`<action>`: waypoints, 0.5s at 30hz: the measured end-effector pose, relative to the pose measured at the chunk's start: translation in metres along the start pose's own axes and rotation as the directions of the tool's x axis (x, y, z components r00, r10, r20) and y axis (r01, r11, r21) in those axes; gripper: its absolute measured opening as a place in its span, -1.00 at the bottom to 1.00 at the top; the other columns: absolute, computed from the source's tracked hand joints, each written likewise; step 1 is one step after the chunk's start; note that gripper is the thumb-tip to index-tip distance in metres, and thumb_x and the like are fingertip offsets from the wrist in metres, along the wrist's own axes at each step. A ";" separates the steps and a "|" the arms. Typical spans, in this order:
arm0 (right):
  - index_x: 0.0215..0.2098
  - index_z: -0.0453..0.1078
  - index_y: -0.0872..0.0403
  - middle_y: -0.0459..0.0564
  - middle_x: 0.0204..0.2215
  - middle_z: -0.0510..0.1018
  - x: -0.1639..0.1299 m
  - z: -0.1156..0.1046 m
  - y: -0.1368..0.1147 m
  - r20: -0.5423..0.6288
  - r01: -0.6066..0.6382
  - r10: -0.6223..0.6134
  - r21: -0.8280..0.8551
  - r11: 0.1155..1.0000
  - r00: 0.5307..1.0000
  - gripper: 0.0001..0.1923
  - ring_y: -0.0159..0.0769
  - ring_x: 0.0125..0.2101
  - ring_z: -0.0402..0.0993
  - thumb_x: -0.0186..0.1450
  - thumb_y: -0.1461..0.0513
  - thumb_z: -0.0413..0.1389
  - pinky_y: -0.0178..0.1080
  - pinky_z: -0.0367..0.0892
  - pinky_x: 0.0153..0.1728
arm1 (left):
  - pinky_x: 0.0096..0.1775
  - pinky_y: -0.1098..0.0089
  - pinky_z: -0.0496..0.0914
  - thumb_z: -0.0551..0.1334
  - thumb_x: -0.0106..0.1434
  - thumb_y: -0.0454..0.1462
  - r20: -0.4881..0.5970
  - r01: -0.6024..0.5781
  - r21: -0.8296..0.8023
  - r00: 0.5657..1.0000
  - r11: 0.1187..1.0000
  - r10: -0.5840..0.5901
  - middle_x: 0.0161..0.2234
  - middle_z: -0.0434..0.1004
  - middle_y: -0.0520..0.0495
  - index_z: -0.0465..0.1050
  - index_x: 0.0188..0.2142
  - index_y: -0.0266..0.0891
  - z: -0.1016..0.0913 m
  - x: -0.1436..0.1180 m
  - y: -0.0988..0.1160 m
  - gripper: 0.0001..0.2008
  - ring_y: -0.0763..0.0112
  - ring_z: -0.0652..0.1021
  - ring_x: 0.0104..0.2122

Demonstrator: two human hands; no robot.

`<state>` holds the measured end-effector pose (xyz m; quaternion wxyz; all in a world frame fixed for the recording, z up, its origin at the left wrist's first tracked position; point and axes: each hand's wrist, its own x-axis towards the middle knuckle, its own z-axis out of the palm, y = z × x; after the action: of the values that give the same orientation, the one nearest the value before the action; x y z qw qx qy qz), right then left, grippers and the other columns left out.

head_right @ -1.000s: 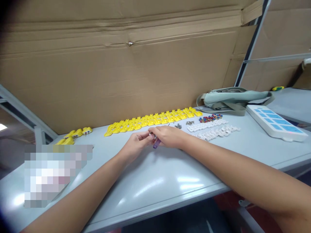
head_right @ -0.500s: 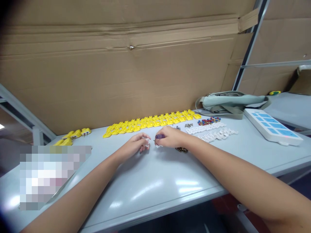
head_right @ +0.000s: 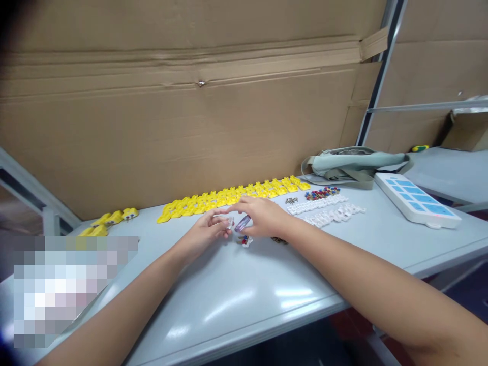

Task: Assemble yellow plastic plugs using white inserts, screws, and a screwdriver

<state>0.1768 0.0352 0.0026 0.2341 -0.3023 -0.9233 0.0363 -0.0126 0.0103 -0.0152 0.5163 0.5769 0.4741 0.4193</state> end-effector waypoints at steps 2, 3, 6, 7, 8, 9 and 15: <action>-0.06 0.39 0.02 0.03 -0.19 0.47 0.001 0.001 -0.003 -0.007 0.058 -0.058 0.063 0.996 0.998 -0.62 -0.32 -0.27 0.40 0.13 0.30 0.08 -0.31 0.25 -0.30 | -0.33 0.40 0.31 0.21 0.11 -0.29 0.010 -0.017 0.034 1.000 0.999 0.016 -0.43 0.42 0.02 0.22 -0.15 -0.26 0.003 -0.004 0.005 -0.70 0.52 0.44 -0.49; -0.12 0.42 0.04 0.02 -0.21 0.48 0.001 0.001 -0.004 0.004 0.081 -0.082 0.089 0.993 0.997 -0.67 -0.35 -0.28 0.40 0.14 0.33 0.06 -0.32 0.26 -0.28 | -0.33 0.39 0.31 0.20 0.13 -0.29 0.024 -0.019 0.056 1.000 0.998 0.018 -0.43 0.43 0.02 0.20 -0.14 -0.26 0.004 -0.006 0.007 -0.70 0.51 0.43 -0.48; -0.27 0.47 0.08 -0.01 -0.32 0.54 0.004 -0.005 -0.002 0.057 0.074 -0.078 0.074 0.995 0.995 -0.77 -0.36 -0.32 0.42 0.11 0.36 0.07 -0.33 0.27 -0.27 | -0.32 0.37 0.32 0.18 0.14 -0.25 0.060 -0.038 0.108 0.998 0.993 0.031 -0.39 0.45 -0.03 0.16 -0.13 -0.25 0.006 -0.008 0.009 -0.68 0.46 0.46 -0.44; -0.30 0.48 0.08 -0.02 -0.35 0.55 0.003 -0.011 0.002 0.065 0.026 -0.029 0.035 0.999 0.998 -0.78 -0.34 -0.33 0.43 0.09 0.36 0.09 -0.32 0.27 -0.28 | -0.32 0.36 0.32 0.19 0.13 -0.24 0.061 -0.055 0.132 0.997 0.990 0.047 -0.35 0.45 -0.06 0.16 -0.13 -0.25 0.007 -0.008 0.009 -0.68 0.44 0.46 -0.42; -0.33 0.49 0.07 -0.02 -0.38 0.56 0.002 -0.019 0.009 0.059 -0.050 0.051 -0.013 0.999 0.997 -0.80 -0.32 -0.35 0.44 0.07 0.34 0.10 -0.31 0.27 -0.31 | -0.32 0.35 0.33 0.19 0.13 -0.22 0.058 -0.075 0.170 0.996 0.983 0.066 -0.29 0.45 -0.09 0.18 -0.14 -0.24 0.006 -0.007 0.007 -0.68 0.43 0.45 -0.41; -0.36 0.50 0.07 -0.02 -0.40 0.57 0.000 -0.029 0.018 0.033 -0.162 0.164 -0.057 0.985 0.986 -0.81 -0.31 -0.38 0.44 0.06 0.33 0.10 -0.30 0.27 -0.34 | -0.33 0.35 0.33 0.18 0.13 -0.21 0.055 -0.096 0.225 0.995 0.970 0.086 -0.24 0.43 -0.11 0.20 -0.16 -0.24 0.006 -0.006 0.006 -0.70 0.43 0.44 -0.41; -0.49 0.50 0.13 0.06 -0.61 0.48 -0.059 -0.098 0.111 -0.244 -0.840 0.803 -0.180 0.513 0.543 -0.73 -0.28 -0.62 0.38 -0.04 0.08 0.21 -0.26 0.19 -0.60 | -0.25 0.32 0.29 0.13 0.13 -0.26 0.097 -0.263 0.610 0.961 0.747 0.259 -0.23 0.40 -0.06 0.35 -0.27 -0.21 0.000 -0.002 -0.001 -0.84 0.40 0.38 -0.38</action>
<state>0.3231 0.0838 0.0420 0.2037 -0.7344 -0.6475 -0.0055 -0.0132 0.0087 -0.0161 0.2367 0.7755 0.4981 0.3074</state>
